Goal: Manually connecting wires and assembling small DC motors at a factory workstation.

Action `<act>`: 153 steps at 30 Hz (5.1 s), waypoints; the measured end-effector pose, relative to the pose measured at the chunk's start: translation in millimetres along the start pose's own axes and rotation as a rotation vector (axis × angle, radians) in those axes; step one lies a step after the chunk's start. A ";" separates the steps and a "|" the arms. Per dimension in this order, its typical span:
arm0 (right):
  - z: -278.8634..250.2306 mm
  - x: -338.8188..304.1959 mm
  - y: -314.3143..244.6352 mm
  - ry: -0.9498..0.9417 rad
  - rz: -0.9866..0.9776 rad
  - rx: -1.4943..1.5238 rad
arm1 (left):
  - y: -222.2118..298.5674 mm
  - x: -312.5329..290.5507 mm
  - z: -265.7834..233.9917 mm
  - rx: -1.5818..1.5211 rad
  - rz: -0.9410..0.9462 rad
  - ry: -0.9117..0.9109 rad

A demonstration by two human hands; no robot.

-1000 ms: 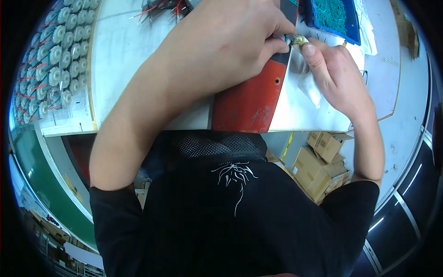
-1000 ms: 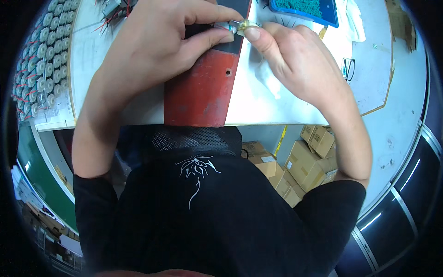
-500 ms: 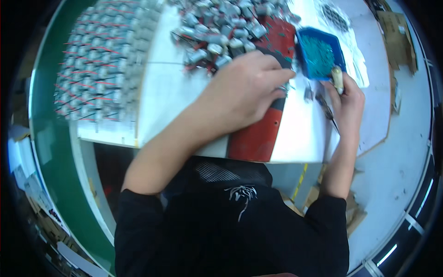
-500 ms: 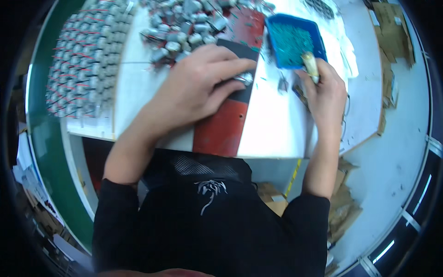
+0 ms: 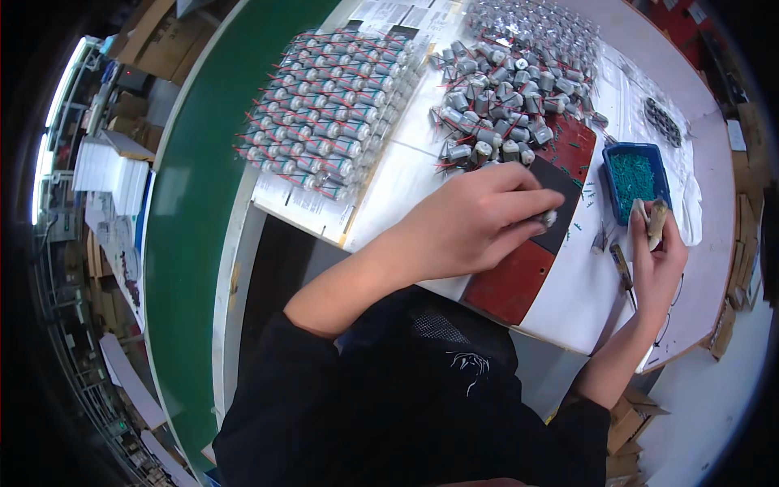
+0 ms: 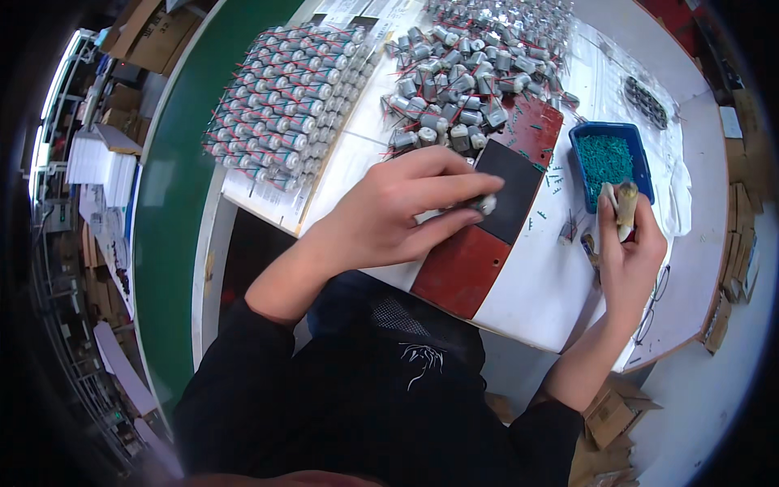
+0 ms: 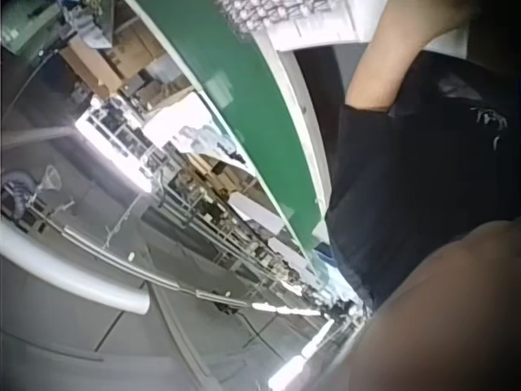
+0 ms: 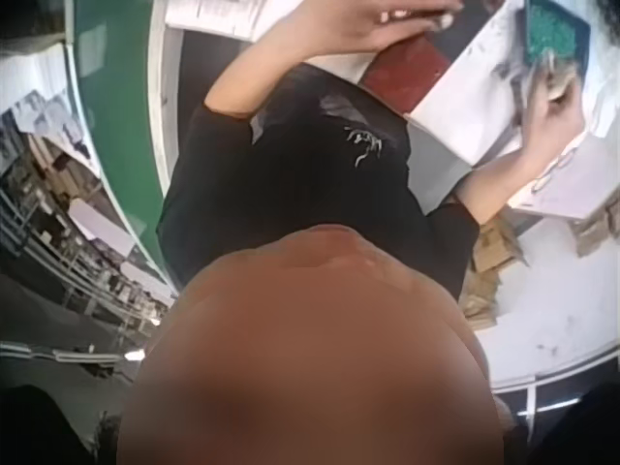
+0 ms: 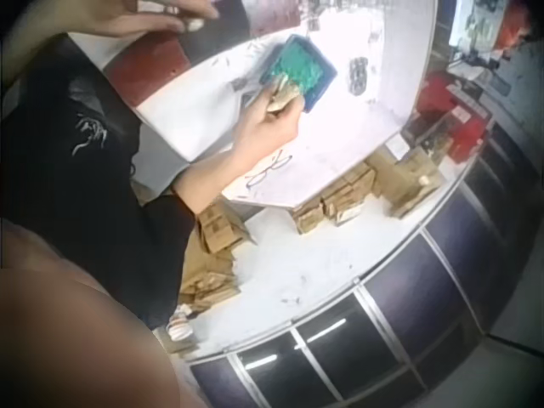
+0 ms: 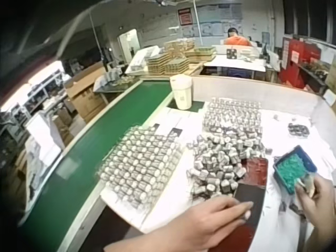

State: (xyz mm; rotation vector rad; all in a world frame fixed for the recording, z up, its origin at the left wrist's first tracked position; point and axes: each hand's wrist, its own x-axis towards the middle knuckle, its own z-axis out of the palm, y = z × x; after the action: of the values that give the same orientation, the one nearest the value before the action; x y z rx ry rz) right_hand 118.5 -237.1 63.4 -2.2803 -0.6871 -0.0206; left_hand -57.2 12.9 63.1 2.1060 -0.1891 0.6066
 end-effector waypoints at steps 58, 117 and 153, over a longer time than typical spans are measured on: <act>27.6 -16.2 5.7 -0.045 -0.439 0.063 | 12.5 -87.0 -90.5 1.204 -0.141 0.075; 16.2 -16.1 8.2 -0.041 -0.418 0.058 | -76.8 -60.8 -279.8 0.478 -0.419 -0.025; 68.4 47.6 -19.9 -0.136 -0.258 -0.240 | -61.1 51.0 25.5 0.687 0.117 -0.040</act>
State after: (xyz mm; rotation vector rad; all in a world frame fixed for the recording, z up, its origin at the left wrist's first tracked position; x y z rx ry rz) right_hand 137.1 -157.7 37.0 -2.4198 -1.0994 -0.0744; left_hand 17.6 32.2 31.1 2.7847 -0.1373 0.7757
